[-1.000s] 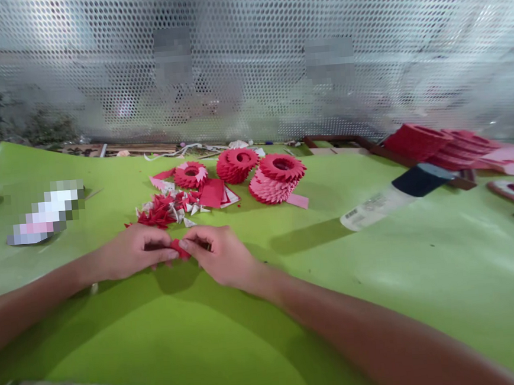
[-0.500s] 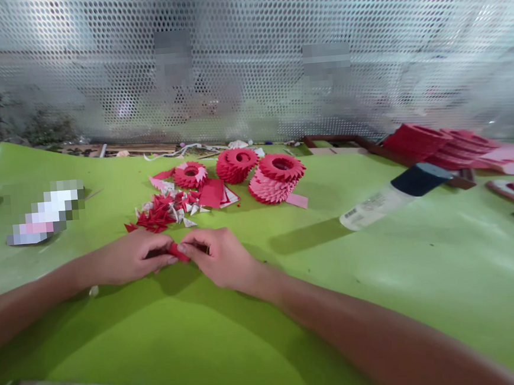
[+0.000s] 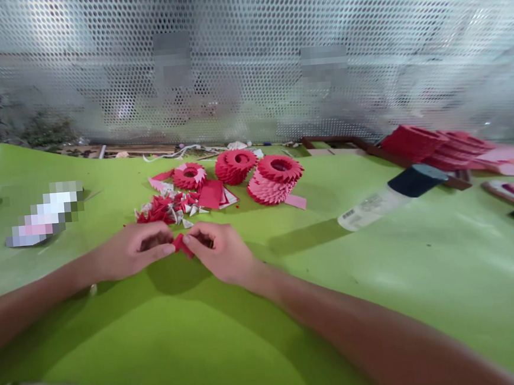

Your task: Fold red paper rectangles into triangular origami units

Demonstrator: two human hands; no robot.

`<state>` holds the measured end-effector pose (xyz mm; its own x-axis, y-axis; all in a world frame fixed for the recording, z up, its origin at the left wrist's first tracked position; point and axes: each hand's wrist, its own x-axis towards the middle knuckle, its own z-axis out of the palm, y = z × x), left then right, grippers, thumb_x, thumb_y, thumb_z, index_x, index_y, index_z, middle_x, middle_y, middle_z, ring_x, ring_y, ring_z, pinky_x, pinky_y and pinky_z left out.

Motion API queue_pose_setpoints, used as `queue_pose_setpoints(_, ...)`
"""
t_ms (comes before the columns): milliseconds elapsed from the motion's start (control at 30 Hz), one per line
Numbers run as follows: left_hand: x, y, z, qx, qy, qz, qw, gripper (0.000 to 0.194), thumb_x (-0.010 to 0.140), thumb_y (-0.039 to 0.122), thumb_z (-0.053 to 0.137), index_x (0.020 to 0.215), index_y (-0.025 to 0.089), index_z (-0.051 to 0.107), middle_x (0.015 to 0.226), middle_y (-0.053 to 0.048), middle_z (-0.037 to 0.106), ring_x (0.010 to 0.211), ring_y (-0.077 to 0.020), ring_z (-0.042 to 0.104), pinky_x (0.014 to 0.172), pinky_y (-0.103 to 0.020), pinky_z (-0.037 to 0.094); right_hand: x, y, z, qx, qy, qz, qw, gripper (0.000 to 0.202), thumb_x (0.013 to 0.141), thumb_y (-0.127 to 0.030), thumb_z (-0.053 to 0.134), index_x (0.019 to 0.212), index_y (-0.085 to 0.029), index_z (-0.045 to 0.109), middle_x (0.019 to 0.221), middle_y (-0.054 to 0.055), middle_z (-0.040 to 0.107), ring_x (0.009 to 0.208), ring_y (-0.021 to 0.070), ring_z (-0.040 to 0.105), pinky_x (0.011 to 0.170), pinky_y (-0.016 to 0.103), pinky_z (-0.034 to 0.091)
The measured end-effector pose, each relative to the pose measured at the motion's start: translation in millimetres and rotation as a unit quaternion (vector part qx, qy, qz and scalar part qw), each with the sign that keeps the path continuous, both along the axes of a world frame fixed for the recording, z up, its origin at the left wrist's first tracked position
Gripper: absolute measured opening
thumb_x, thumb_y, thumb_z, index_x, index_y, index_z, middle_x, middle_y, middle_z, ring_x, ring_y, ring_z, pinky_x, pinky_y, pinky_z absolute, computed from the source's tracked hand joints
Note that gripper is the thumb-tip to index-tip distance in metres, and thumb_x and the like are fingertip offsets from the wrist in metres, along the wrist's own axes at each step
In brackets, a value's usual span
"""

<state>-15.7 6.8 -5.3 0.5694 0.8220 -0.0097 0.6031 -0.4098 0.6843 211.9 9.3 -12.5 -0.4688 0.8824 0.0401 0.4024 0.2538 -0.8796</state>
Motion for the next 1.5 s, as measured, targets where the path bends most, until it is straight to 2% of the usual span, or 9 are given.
queue_pose_setpoints(100, -3.4, 0.4, -3.0, 0.112, -0.014, -0.041, 0.993, 0.022, 0.094, 0.024, 0.054, 0.114, 0.016, 0.059, 0.1, -0.008, 0.068, 0.063, -0.0123, 0.059, 0.052, -0.022, 0.046, 1.1, 1.2, -0.5, -0.021, 0.014, -0.003, 1.0, 0.027, 0.095, -0.037, 0.056, 0.08, -0.017, 0.066, 0.068, 0.001, 0.066, 0.051, 0.0102, 0.05, 0.047, 0.023, 0.034)
queue_pose_setpoints(200, -3.8, 1.4, -5.3, 0.258, 0.018, -0.126, 0.958, 0.023, 0.096, 0.015, 0.051, 0.115, 0.018, 0.062, 0.115, -0.009, 0.068, 0.076, -0.0134, 0.065, 0.062, -0.024, 0.049, 1.4, 1.2, 0.3, -0.025, 0.0, 0.01, 1.0, 0.025, 0.093, -0.031, 0.056, 0.075, -0.017, 0.063, 0.065, 0.0, 0.062, 0.053, 0.0101, 0.05, 0.049, 0.022, 0.034)
queue_pose_setpoints(267, -3.0, 1.8, -6.4, 0.335, 0.03, -0.15, 0.93, 0.016, 0.101, 0.021, 0.051, 0.108, 0.018, 0.065, 0.107, -0.006, 0.071, 0.078, -0.014, 0.066, 0.066, -0.024, 0.049, 1.4, 0.6, 1.3, -0.032, -0.011, 0.029, 0.999, 0.022, 0.092, -0.029, 0.056, 0.075, -0.017, 0.062, 0.065, -0.001, 0.061, 0.055, 0.0101, 0.051, 0.05, 0.022, 0.035)
queue_pose_setpoints(367, -3.1, 2.6, -8.8, 0.388, 0.019, -0.124, 0.913, 0.025, 0.105, 0.031, 0.049, 0.095, 0.018, 0.068, 0.085, -0.001, 0.074, 0.07, -0.0123, 0.066, 0.063, -0.023, 0.046, 1.6, -0.4, 2.2, -0.06, -0.001, 0.047, 0.997, 0.02, 0.093, -0.034, 0.058, 0.082, -0.018, 0.063, 0.067, -0.001, 0.062, 0.056, 0.0103, 0.052, 0.051, 0.022, 0.037)
queue_pose_setpoints(533, -5.8, 4.1, -14.3, 0.351, 0.002, -0.046, 0.935, 0.037, 0.106, 0.04, 0.044, 0.088, 0.016, 0.067, 0.064, 0.001, 0.068, 0.049, -0.0088, 0.058, 0.049, -0.02, 0.039, 1.9, 0.1, -0.7, -0.039, 0.008, 0.054, 0.998, 0.025, 0.095, -0.037, 0.056, 0.082, -0.017, 0.063, 0.068, 0.0, 0.064, 0.056, 0.0101, 0.053, 0.05, 0.022, 0.036)
queue_pose_setpoints(733, -3.8, 4.4, -10.1, 0.243, 0.018, -0.046, 0.969, 0.039, 0.105, 0.046, 0.044, 0.104, 0.013, 0.065, 0.069, -0.003, 0.07, 0.046, -0.0104, 0.058, 0.042, -0.019, 0.038, 2.2, -0.9, -0.5, -0.042, 0.01, 0.075, 0.996, 0.023, 0.096, -0.035, 0.055, 0.086, -0.017, 0.064, 0.067, 0.0, 0.063, 0.053, 0.0099, 0.051, 0.047, 0.022, 0.035)
queue_pose_setpoints(900, -2.6, 5.7, -9.5, 0.3, 0.058, -0.085, 0.948, 0.041, 0.107, 0.037, 0.037, 0.091, 0.016, 0.069, 0.078, -0.004, 0.074, 0.064, -0.0145, 0.067, 0.056, -0.024, 0.046, 4.2, -1.9, 1.1, -0.048, 0.025, 0.103, 0.993, 0.025, 0.095, -0.037, 0.058, 0.081, -0.017, 0.061, 0.067, 0.0, 0.062, 0.054, 0.0099, 0.052, 0.047, 0.022, 0.037)
queue_pose_setpoints(1100, -1.8, 4.0, -11.5, 0.353, 0.025, -0.059, 0.934, 0.042, 0.104, 0.03, 0.04, 0.08, 0.015, 0.07, 0.059, 0.0, 0.067, 0.046, -0.0098, 0.056, 0.048, -0.021, 0.04, 5.4, 1.1, -3.7, -0.07, 0.113, 0.128, 0.983, 0.042, 0.1, -0.055, 0.048, 0.089, -0.017, 0.063, 0.082, 0.003, 0.067, 0.06, 0.01, 0.058, 0.053, 0.023, 0.047)
queue_pose_setpoints(1500, 0.1, 2.0, -14.5, 0.38, 0.007, -0.062, 0.923, 0.039, 0.103, 0.027, 0.042, 0.08, 0.016, 0.072, 0.059, 0.001, 0.069, 0.045, -0.0094, 0.057, 0.048, -0.021, 0.042, 5.6, -0.8, -0.5, -0.068, 0.081, 0.122, 0.987, 0.049, 0.099, -0.062, 0.045, 0.089, -0.018, 0.063, 0.082, 0.002, 0.064, 0.06, 0.0099, 0.056, 0.053, 0.023, 0.046)
